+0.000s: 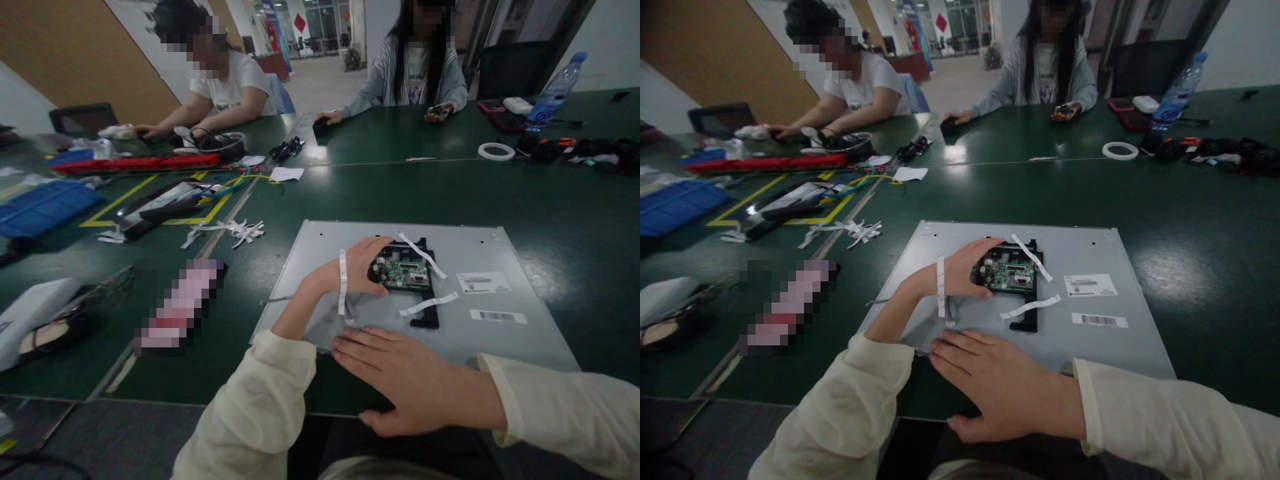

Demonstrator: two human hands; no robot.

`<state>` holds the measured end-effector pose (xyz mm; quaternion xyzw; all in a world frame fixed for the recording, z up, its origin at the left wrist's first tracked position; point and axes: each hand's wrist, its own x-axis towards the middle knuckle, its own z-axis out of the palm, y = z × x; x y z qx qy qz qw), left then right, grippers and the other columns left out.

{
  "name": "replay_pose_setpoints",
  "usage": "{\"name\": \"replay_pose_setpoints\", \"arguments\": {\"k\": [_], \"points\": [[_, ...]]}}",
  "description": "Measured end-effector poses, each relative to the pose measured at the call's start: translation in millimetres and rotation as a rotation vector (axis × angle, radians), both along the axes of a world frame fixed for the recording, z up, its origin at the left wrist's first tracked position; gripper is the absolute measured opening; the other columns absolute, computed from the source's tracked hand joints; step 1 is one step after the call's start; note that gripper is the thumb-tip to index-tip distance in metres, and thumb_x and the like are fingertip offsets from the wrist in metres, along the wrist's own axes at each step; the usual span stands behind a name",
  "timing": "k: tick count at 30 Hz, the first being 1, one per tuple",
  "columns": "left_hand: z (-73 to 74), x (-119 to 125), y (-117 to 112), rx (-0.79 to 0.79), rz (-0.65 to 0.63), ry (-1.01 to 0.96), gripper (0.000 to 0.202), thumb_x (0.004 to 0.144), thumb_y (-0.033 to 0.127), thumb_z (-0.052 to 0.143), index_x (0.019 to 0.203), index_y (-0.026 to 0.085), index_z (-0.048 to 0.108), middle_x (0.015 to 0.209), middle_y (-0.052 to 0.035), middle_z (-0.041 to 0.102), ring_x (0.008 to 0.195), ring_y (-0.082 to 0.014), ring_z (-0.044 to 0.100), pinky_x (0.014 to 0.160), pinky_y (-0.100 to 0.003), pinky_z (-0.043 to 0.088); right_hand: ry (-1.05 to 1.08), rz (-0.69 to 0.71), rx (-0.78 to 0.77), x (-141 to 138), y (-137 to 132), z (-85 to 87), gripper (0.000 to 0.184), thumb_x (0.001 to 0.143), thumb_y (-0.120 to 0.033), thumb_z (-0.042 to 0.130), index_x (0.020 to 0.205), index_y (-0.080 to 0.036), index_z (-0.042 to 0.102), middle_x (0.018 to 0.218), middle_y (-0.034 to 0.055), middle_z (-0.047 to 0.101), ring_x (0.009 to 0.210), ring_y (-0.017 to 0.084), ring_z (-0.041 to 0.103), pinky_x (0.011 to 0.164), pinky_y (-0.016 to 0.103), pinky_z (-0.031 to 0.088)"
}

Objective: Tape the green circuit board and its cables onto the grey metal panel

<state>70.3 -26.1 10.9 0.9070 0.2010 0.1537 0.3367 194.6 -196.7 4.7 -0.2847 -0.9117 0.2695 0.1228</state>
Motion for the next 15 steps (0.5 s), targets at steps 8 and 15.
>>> {"name": "replay_pose_setpoints", "arguments": {"k": [8, 15], "points": [[1.8, -0.5, -1.8, -0.063, 0.031, 0.006, 0.09, 0.056, 0.03, 0.081, 0.136, 0.02, 0.041, 0.142, -0.0153, 0.042, 0.134, -0.0346, 0.033, 0.112, -0.051, 0.022, -0.002, 0.005, -0.002, 1.1, -0.5, 2.0, 0.073, 0.088, -0.046, 0.041, 0.147, -0.007, 0.025, 0.154, 0.0112, 0.019, 0.143, 0.021, 0.011, 0.118, 0.035, 0.008], [-4.7, 0.4, 2.9, -0.005, 0.031, -0.009, 0.09, 0.054, 0.034, 0.082, 0.133, 0.016, 0.043, 0.14, -0.0186, 0.043, 0.132, -0.0359, 0.036, 0.111, -0.049, 0.025, 0.006, 0.017, 0.014, 1.9, 0.8, 3.2, 0.072, 0.089, -0.046, 0.041, 0.146, -0.004, 0.026, 0.153, 0.013, 0.019, 0.143, 0.021, 0.011, 0.118, 0.035, 0.009]]}}
